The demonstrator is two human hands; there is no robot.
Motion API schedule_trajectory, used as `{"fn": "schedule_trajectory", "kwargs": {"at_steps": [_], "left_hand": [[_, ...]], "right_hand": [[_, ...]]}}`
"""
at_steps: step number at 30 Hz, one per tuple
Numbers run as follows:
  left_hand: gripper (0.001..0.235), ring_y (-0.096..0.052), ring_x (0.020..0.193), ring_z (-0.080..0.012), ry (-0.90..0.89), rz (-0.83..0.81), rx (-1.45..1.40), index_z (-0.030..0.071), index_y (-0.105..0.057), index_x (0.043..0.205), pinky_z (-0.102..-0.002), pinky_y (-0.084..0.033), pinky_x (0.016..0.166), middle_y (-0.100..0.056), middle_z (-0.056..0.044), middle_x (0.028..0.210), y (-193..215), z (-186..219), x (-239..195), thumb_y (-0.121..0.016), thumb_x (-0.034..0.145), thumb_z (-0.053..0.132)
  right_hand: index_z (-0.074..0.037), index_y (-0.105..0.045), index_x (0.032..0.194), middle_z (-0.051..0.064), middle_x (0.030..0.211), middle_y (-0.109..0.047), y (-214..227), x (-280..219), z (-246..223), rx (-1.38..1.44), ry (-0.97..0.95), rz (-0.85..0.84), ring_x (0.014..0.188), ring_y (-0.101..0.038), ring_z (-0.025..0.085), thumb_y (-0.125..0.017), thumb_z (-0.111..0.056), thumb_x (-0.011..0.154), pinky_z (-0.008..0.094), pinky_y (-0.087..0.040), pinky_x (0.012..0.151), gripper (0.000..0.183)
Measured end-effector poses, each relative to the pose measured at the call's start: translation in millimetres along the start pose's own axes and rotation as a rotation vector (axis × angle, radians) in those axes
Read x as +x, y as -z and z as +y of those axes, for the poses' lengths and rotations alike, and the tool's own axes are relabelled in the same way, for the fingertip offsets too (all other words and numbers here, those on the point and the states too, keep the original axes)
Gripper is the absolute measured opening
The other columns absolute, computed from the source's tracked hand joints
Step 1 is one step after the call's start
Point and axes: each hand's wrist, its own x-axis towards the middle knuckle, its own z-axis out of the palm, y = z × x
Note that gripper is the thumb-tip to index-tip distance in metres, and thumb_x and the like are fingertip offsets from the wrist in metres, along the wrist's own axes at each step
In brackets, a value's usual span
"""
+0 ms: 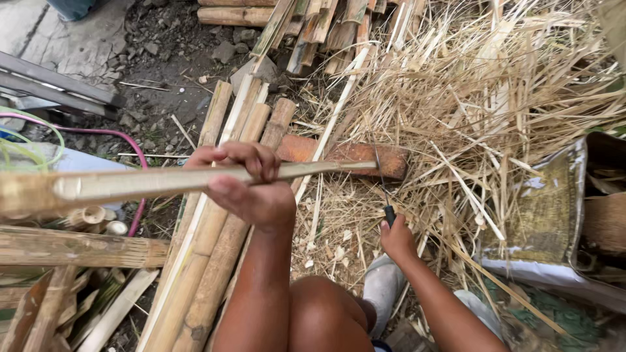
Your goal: The person uses a machete to split long bamboo poles into thin strips. They repeatedly position the bamboo on a brick and strike it with the machete to separate the material, then inspect the resulting strips.
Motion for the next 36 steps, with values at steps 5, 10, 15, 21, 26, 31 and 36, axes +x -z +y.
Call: {"fn": "schedule_trajectory", "kwargs": {"at_steps": [5,10,15,21,26,31,36], "left_hand": [[0.052,-0.050,0.066,-0.0164,0.264,-0.104,-0.169,0.004,-0.048,0.100,-0.032,-0.048,0.065,-0.048,-0.006,0.078,3,-3,3,-0.050,0.110,0.055],[0.053,-0.044,0.065,-0.0150,0.295,-0.228,-0.240,0.003,-0.047,0.098,-0.033,-0.043,0.062,-0.044,-0.006,0.076,-11,0,-8,-0.051,0.109,0.055],[0.054,-0.040,0.064,-0.0134,0.270,-0.241,-0.210,0.003,-0.047,0.099,-0.029,-0.038,0.060,-0.042,-0.004,0.074,-16,3,-18,-0.048,0.111,0.056],[0.050,-0.036,0.061,-0.0097,0.223,-0.057,-0.138,0.006,-0.044,0.094,-0.026,-0.035,0.056,-0.040,-0.002,0.072,-4,-4,-12,-0.048,0.113,0.052],[0.054,-0.036,0.053,-0.0102,0.272,-0.120,-0.182,0.006,-0.046,0.094,-0.027,-0.036,0.050,-0.039,-0.001,0.066,2,-5,-6,-0.050,0.108,0.058],[0.061,-0.040,0.046,-0.0121,0.320,-0.372,-0.262,0.009,-0.049,0.082,-0.027,-0.041,0.039,-0.041,-0.001,0.059,10,-12,-3,-0.050,0.104,0.066],[0.062,-0.040,0.044,-0.0112,0.405,-0.465,-0.330,0.011,-0.050,0.083,-0.029,-0.040,0.045,-0.042,0.000,0.056,20,-7,0,-0.051,0.102,0.070]], "right_hand": [[-0.006,-0.040,0.144,0.028,0.092,-0.072,41,-57,15,-0.129,0.054,0.067,0.080,-0.070,0.047,-0.057,-0.033,0.099,0.055,-0.054,0.069,0.056],[-0.008,-0.043,0.138,0.008,0.076,-0.064,110,-135,-104,0.220,0.158,-0.131,0.054,-0.061,0.020,-0.045,-0.030,0.105,0.039,-0.052,0.046,0.041],[0.003,-0.044,0.129,0.006,0.073,-0.060,109,-155,-156,0.289,0.716,0.082,0.050,-0.060,0.015,-0.043,-0.029,0.109,0.032,-0.053,0.039,0.038],[0.002,-0.046,0.120,0.020,0.082,-0.070,13,-35,-75,0.113,-0.045,0.013,0.063,-0.071,0.033,-0.050,-0.029,0.104,0.047,-0.055,0.053,0.035],[0.001,-0.051,0.112,0.020,0.080,-0.069,30,-40,-53,-0.008,0.027,0.075,0.065,-0.070,0.034,-0.052,-0.032,0.104,0.046,-0.053,0.057,0.034],[0.004,-0.047,0.122,0.005,0.067,-0.060,100,-144,-123,0.228,0.652,0.040,0.050,-0.061,0.015,-0.043,-0.031,0.108,0.030,-0.050,0.042,0.037],[0.001,-0.044,0.125,0.009,0.072,-0.062,83,-117,-119,0.279,0.260,-0.141,0.050,-0.061,0.019,-0.045,-0.031,0.104,0.033,-0.049,0.039,0.039]]}}
